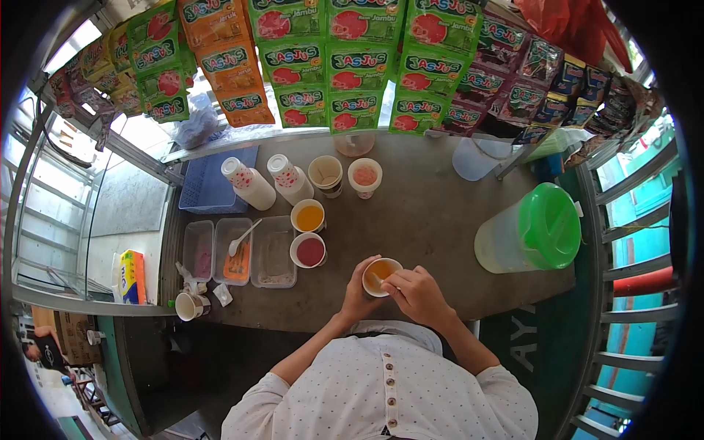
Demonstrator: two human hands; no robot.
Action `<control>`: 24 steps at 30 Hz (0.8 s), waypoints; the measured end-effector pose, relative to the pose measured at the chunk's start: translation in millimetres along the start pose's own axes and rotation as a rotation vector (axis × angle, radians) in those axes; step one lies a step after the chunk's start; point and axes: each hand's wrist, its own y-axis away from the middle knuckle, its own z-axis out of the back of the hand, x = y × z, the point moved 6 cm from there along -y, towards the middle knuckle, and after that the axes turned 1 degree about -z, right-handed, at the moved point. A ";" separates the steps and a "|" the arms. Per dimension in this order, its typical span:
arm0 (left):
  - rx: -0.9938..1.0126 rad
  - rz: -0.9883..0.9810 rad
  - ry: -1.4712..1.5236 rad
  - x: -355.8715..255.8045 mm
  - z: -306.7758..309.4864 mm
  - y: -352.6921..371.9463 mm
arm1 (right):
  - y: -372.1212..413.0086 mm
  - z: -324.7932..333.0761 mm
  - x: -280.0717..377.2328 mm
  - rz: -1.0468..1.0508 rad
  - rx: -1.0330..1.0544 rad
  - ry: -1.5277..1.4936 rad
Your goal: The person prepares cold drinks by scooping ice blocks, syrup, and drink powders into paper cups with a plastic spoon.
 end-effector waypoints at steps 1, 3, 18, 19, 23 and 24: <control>0.004 0.013 -0.012 0.2 1.6 -1.6 | -1.8 -1.4 1.0 0.019 -0.034 -0.056; -0.017 0.010 -0.022 -1.0 12.0 -5.5 | -7.4 -1.3 6.0 0.002 -0.029 -0.012; -0.023 -0.049 -0.154 2.9 6.2 -0.5 | 0.6 -7.2 -6.0 -0.043 -0.044 0.041; -0.024 -0.083 -0.244 0.3 7.8 -0.6 | 1.2 -7.6 -7.6 -0.072 -0.017 0.105; 0.034 -0.083 -0.309 3.0 6.7 0.5 | 5.1 -19.3 -11.4 -0.033 0.038 -0.124; 0.047 -0.105 -0.346 1.8 6.0 0.9 | 4.8 -18.2 -14.0 -0.044 -0.008 -0.027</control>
